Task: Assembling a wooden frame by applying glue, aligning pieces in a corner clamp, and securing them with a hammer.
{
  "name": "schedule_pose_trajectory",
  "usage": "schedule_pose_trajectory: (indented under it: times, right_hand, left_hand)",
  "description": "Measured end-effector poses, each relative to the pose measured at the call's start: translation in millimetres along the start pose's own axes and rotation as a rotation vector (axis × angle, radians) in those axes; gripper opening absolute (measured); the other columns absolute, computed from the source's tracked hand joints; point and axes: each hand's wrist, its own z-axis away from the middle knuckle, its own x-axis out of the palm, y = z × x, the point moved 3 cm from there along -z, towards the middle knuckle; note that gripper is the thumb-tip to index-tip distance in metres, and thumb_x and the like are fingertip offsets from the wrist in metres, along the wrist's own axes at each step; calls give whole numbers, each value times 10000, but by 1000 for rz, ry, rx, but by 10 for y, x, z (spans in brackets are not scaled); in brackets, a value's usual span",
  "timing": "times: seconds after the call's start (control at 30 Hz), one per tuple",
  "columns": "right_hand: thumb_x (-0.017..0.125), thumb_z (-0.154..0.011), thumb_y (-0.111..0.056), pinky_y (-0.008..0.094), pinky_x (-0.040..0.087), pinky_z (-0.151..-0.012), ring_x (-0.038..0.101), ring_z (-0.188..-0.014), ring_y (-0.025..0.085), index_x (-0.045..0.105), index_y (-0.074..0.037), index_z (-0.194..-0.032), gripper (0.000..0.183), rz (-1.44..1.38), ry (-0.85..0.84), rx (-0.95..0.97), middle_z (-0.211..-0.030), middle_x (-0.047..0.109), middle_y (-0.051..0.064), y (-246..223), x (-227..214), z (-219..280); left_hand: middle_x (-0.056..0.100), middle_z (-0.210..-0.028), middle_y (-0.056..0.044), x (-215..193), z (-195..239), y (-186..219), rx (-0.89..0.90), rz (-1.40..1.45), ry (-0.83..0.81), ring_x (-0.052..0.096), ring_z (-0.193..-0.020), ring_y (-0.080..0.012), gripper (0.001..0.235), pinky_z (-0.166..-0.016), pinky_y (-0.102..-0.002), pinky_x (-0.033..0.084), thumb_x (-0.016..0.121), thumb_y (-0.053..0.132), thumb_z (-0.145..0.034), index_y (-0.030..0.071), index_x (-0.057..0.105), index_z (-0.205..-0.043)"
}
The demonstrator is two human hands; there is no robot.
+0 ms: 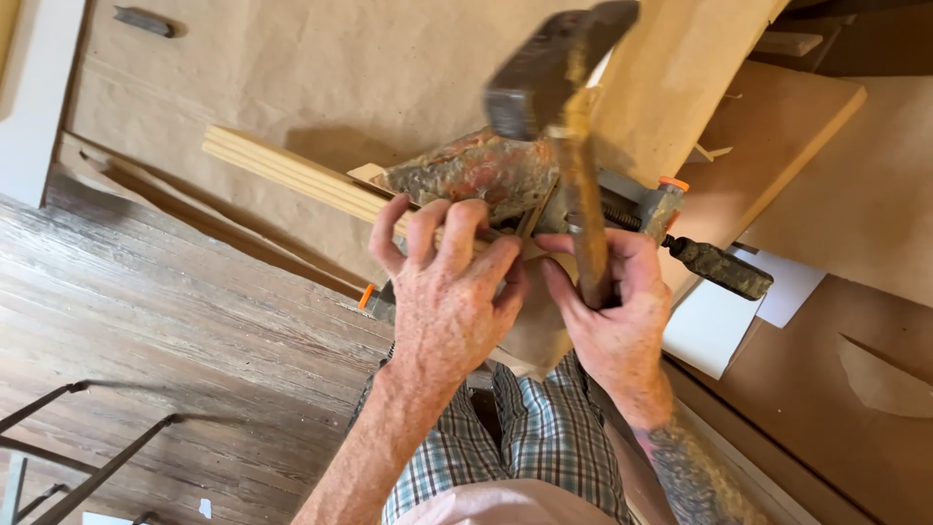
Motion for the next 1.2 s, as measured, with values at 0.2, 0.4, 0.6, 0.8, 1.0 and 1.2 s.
schedule_pose_trajectory:
  times: [0.2,0.4,0.6,0.8,1.0,1.2]
  right_hand:
    - [791,-899,28,287,631,-876,764,-983,213,510,25,-1150,376,79,7,-57,-1068,757,159,122,81,-2]
    - [792,-909,-9,269,600,-804,736,-897,177,533,8,-1150,354,120,33,-36,-1002,743,133,191,135,18]
    - [791,-938,-38,255,580,-719,716,-839,164,526,8,-1151,343,156,41,-72,-975,727,130,222,138,3]
    - [785,-955,-53,237,540,-655,678,-796,126,512,-2,-1140,334,177,44,-64,-949,721,105,227,148,4]
    - [772,-963,-25,207,503,-607,673,-765,94,500,-8,-1148,329,151,39,-68,-967,739,102,231,147,-4]
    - [780,-962,-25,226,510,-637,639,-765,108,512,0,-1136,320,172,54,-83,-924,699,98,274,144,24]
  left_hand:
    - [551,-1108,-66,52,51,-39,-27,16,-8,523,-1066,-303,134,-1084,-592,340,847,201,-820,163,739,-889]
    - [540,-1107,-63,66,66,-62,-47,28,-4,506,-1055,-291,137,-1064,-556,354,841,202,-819,178,742,-911]
    - [523,-1092,-56,74,82,-82,-50,56,-22,496,-1060,-293,120,-1072,-560,341,821,184,-832,154,710,-866]
    - [550,-1065,-44,40,60,-94,-38,66,-24,515,-1061,-288,134,-1080,-559,348,802,147,-800,126,704,-889]
    - [556,-1052,-47,22,41,-108,-23,77,-12,528,-1053,-287,116,-1072,-557,347,769,163,-822,123,692,-898]
    - [548,-1064,-59,28,47,-114,-33,102,-19,532,-1050,-300,136,-1061,-570,353,776,205,-840,132,662,-845]
